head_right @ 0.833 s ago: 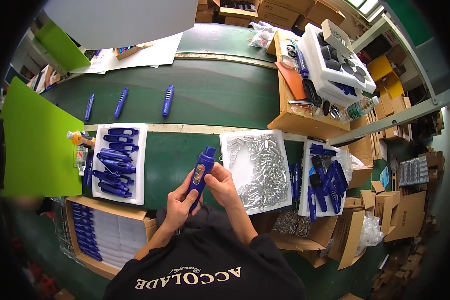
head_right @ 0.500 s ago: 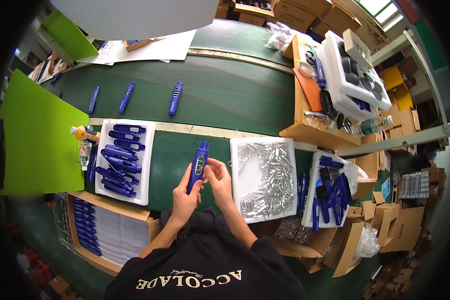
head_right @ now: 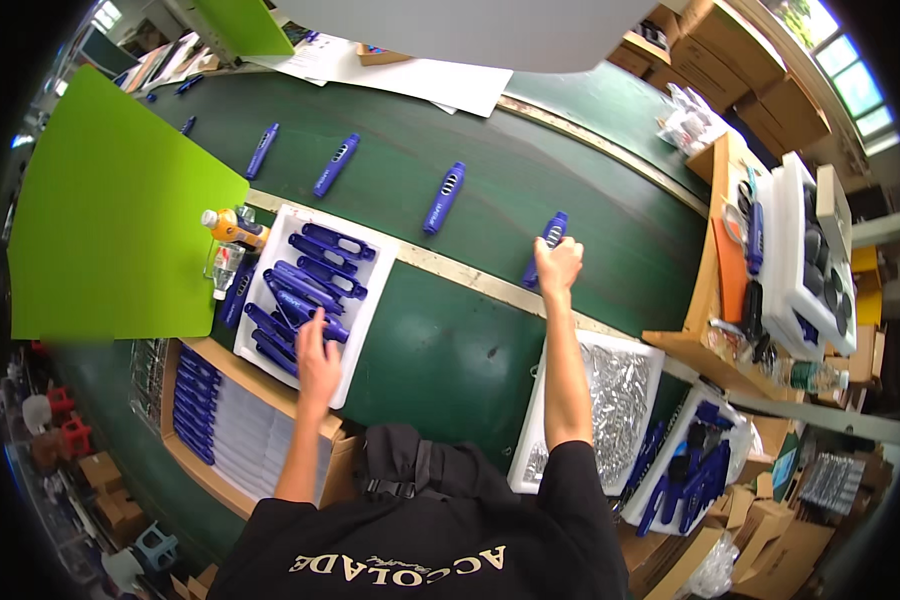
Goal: The person assembles internal components into blue handheld electronic housings by hand, taking components from cardboard boxes and inserting them into the housings.
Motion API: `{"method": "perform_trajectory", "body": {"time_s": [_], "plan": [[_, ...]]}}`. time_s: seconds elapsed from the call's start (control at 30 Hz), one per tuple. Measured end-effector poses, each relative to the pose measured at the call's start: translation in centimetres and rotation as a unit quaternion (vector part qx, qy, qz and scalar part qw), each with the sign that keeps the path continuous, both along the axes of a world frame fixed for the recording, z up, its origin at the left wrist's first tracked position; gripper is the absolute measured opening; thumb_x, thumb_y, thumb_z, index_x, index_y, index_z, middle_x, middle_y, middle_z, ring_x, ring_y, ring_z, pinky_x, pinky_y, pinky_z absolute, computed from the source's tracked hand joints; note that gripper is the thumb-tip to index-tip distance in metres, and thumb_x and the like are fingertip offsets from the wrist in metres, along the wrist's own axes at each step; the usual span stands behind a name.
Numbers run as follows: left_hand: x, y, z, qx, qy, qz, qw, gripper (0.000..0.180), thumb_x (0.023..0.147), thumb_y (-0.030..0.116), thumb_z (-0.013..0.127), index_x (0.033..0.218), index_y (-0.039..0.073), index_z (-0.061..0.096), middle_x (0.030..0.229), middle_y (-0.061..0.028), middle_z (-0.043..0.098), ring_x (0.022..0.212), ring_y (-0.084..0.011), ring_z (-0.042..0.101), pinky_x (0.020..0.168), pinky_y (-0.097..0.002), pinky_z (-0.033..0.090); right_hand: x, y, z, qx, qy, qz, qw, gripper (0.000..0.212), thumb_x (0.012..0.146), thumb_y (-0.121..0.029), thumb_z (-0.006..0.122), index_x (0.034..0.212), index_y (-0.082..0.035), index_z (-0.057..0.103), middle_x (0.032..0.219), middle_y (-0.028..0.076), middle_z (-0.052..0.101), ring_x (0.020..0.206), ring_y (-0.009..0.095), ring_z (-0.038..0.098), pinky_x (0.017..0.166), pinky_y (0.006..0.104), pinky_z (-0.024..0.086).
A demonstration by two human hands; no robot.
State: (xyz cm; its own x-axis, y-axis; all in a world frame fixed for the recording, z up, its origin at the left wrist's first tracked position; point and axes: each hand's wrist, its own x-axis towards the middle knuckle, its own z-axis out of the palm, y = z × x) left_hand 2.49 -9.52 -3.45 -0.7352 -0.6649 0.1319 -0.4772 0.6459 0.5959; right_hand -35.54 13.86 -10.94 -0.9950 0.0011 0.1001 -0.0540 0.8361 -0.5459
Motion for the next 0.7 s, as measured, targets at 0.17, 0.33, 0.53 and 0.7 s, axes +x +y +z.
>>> {"method": "perform_trajectory", "body": {"time_s": [0.17, 0.33, 0.53, 0.7], "plan": [[3.7, -8.5, 1.4, -0.102, -0.078, -0.024, 0.991, 0.052, 0.083, -0.007, 0.051, 0.134, 0.000, 0.052, 0.119, -0.0186, 0.053, 0.114, -0.0371, 0.051, 0.103, -0.0454, 0.040, -3.3, -0.6, -1.2, 0.139, -0.056, 0.018, 0.989, 0.049, 0.079, -0.039, 0.075, 0.100, 0.004, 0.065, 0.101, 0.023, 0.063, 0.094, 0.039, 0.067, 0.083, 0.0469, 0.055], [4.0, -12.1, -1.3, -0.128, -0.097, -0.012, 0.987, 0.049, 0.080, -0.009, 0.056, 0.128, 0.002, 0.056, 0.115, -0.0169, 0.053, 0.109, -0.0359, 0.051, 0.098, -0.0442, 0.041, 0.5, 0.8, -0.5, 0.076, 0.040, 0.019, 0.996, 0.047, 0.087, -0.039, 0.069, 0.103, 0.005, 0.066, 0.100, 0.022, 0.064, 0.091, 0.037, 0.066, 0.082, 0.0445, 0.054], [3.9, -14.3, -2.6, -0.209, -0.101, -0.150, 0.961, 0.020, 0.076, -0.002, 0.065, 0.095, 0.004, 0.065, 0.106, -0.0112, 0.056, 0.106, -0.0296, 0.055, 0.091, -0.0431, 0.044, 12.4, 7.6, 4.4, -0.143, -0.016, 0.034, 0.989, 0.027, 0.093, -0.022, 0.064, 0.103, 0.004, 0.067, 0.094, 0.018, 0.068, 0.082, 0.029, 0.068, 0.077, 0.0395, 0.053], [4.7, -16.1, -2.4, -0.244, -0.076, -0.237, 0.937, 0.020, 0.074, 0.000, 0.068, 0.093, 0.004, 0.064, 0.110, -0.0139, 0.056, 0.109, -0.0333, 0.055, 0.094, -0.0440, 0.045, 18.7, 13.6, 7.9, -0.163, 0.058, -0.015, 0.985, 0.015, 0.092, -0.012, 0.063, 0.100, 0.000, 0.069, 0.094, 0.013, 0.065, 0.079, 0.022, 0.065, 0.068, 0.0321, 0.053]]}}
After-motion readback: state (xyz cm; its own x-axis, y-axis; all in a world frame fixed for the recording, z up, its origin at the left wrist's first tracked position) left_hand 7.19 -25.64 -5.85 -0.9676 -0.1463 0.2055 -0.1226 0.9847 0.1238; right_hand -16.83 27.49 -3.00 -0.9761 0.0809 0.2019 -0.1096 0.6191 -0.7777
